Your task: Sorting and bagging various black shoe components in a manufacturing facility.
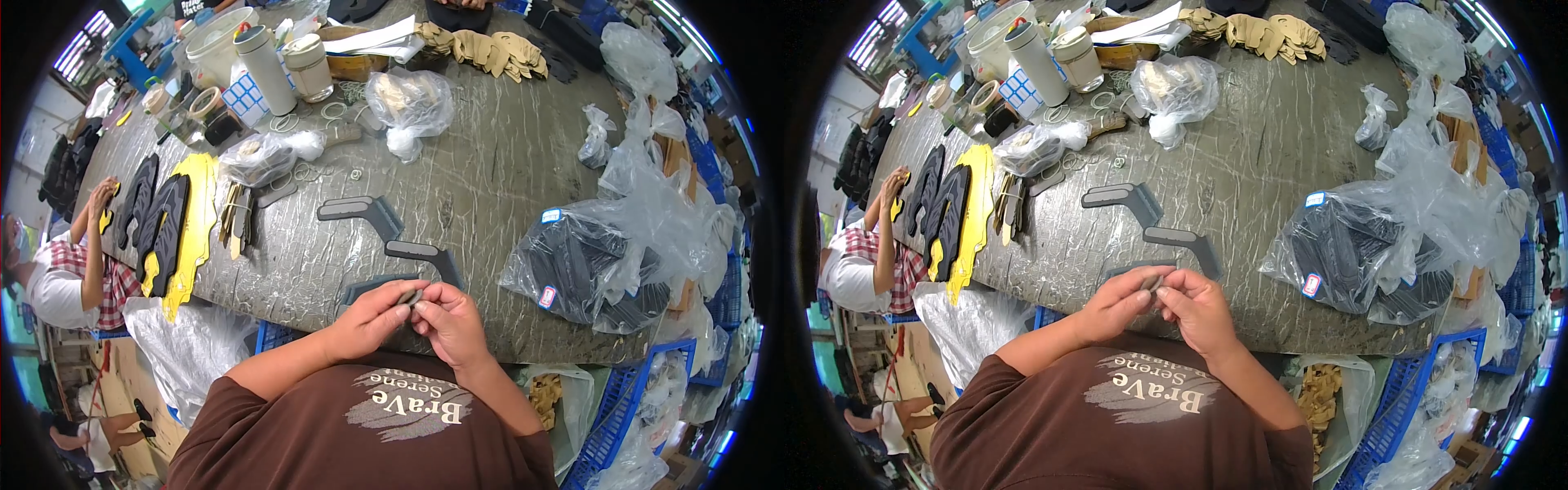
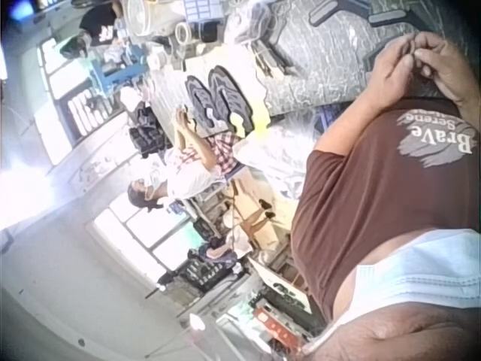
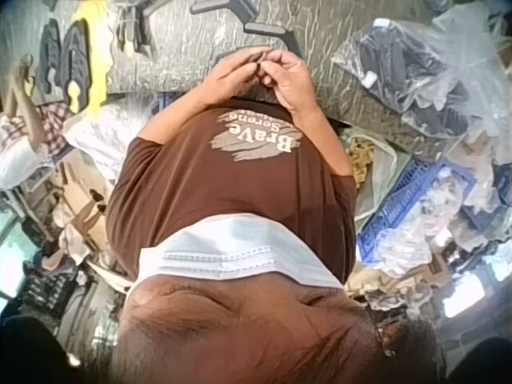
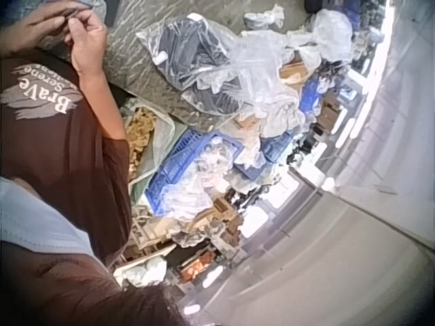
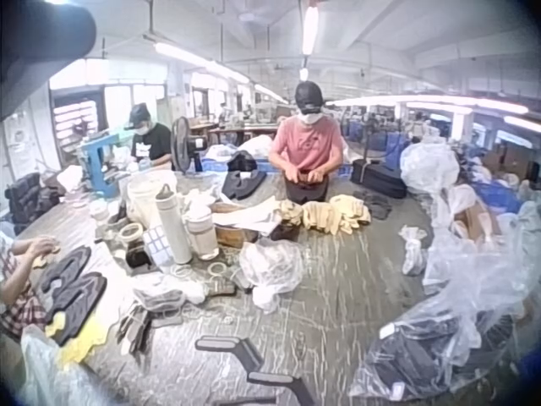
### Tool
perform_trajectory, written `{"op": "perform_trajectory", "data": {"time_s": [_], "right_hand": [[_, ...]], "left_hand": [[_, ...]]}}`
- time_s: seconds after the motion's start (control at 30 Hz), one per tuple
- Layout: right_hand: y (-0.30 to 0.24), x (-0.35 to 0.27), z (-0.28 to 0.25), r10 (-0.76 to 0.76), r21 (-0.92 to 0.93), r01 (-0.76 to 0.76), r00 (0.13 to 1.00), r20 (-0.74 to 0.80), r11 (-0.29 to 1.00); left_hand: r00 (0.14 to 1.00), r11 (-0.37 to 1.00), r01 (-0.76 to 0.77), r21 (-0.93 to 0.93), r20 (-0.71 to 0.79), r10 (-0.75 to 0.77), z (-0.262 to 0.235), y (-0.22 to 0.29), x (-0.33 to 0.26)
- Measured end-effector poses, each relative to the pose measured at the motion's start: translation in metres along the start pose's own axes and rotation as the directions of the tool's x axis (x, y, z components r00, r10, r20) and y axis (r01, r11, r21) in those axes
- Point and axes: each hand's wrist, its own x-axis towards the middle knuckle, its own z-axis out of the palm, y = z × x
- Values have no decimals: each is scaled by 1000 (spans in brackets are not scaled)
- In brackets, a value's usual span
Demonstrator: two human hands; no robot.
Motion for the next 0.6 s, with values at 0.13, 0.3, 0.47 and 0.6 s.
{"op": "perform_trajectory", "data": {"time_s": [0.13,0.3,0.47,0.6], "right_hand": [[7,0,5,-76,84,70,995,70,994],[15,5,-13,-165,-229,200,973,162,953],[12,6,6,55,10,-57,991,125,998],[6,16,-11,-138,374,142,990,-39,916]], "left_hand": [[944,800,236,-552,-64,-323,6,-11,-2],[966,994,63,84,-257,-40,-17,-2,5],[938,783,-345,518,184,292,-28,15,7],[942,792,-221,570,-85,325,-47,-8,-13]]}}
